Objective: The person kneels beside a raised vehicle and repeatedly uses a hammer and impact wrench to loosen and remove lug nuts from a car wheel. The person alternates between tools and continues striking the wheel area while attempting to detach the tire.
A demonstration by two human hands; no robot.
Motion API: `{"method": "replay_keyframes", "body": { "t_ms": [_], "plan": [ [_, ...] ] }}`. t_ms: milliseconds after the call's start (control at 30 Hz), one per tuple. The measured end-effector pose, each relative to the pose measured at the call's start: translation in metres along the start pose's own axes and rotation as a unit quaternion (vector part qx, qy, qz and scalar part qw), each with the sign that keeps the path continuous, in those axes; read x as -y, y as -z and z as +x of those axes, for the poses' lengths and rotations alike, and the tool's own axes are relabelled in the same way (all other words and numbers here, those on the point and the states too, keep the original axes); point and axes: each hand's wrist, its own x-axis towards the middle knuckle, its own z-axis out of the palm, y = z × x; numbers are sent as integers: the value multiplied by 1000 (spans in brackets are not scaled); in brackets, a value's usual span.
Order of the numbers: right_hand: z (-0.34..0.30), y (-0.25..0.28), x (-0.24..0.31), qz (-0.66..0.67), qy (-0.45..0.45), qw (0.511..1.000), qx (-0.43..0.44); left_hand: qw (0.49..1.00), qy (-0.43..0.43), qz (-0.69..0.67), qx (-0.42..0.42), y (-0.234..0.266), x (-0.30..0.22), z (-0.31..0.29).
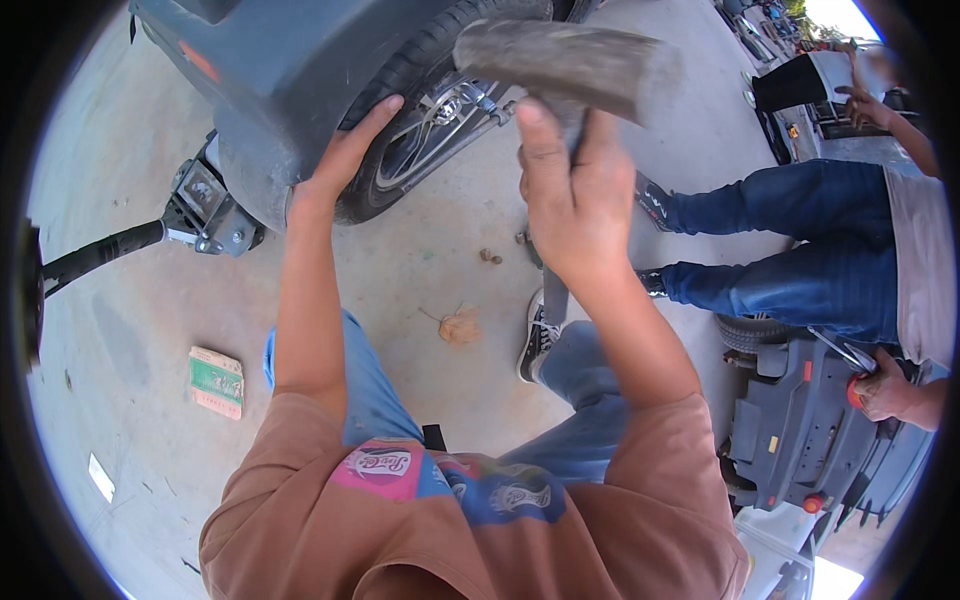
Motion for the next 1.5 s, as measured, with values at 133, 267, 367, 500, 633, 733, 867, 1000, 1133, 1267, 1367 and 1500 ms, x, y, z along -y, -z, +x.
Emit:
{"method": "replay_keyframes", "body": {
  "t_ms": [133, 267, 367, 500, 633, 733, 867, 1000, 1133, 1267, 1367, 1500],
  "plan": [
    [-8, -24, -77, -63, 155, 986, -21, 999, 6, -40, -1, -6, -16, -3],
    [-22, -65, -173, -271, 88, 949, 136, 996, 8, -79, 31, -10, 4, 5],
    [-4, -59, -149, -233, 13, 960, 157, 996, -9, -85, 16, -11, 22, -3],
    [6, -36, -58, -116, -100, 981, 115, 998, 26, -58, 12, -5, -5, 3],
    [-6, -31, -61, -33, 123, 991, -31, 999, 31, -27, 0, -4, 9, 7],
    [-15, -54, -132, -237, 206, 948, 55, 999, 4, -44, 10, -11, -4, 8],
    [-19, -79, -170, -352, 60, 903, 241, 997, 7, -82, -3, -12, 9, 1],
    [-18, -69, -134, -276, 14, 931, 238, 992, 27, -124, 19, -6, -4, -1],
    [-29, -49, -104, -137, 116, 972, 153, 975, 62, -211, 37, -8, -12, -1],
    [-11, -60, -138, -240, 116, 939, 216, 981, 53, -181, 37, -9, -22, 2],
    [-7, -66, -227, -386, -33, 885, 256, 978, 113, -162, 69, -10, -27, 3],
    [-30, -47, -311, -367, -89, 900, 219, 997, -40, -14, -59, -14, -4, 6]
  ]
}}
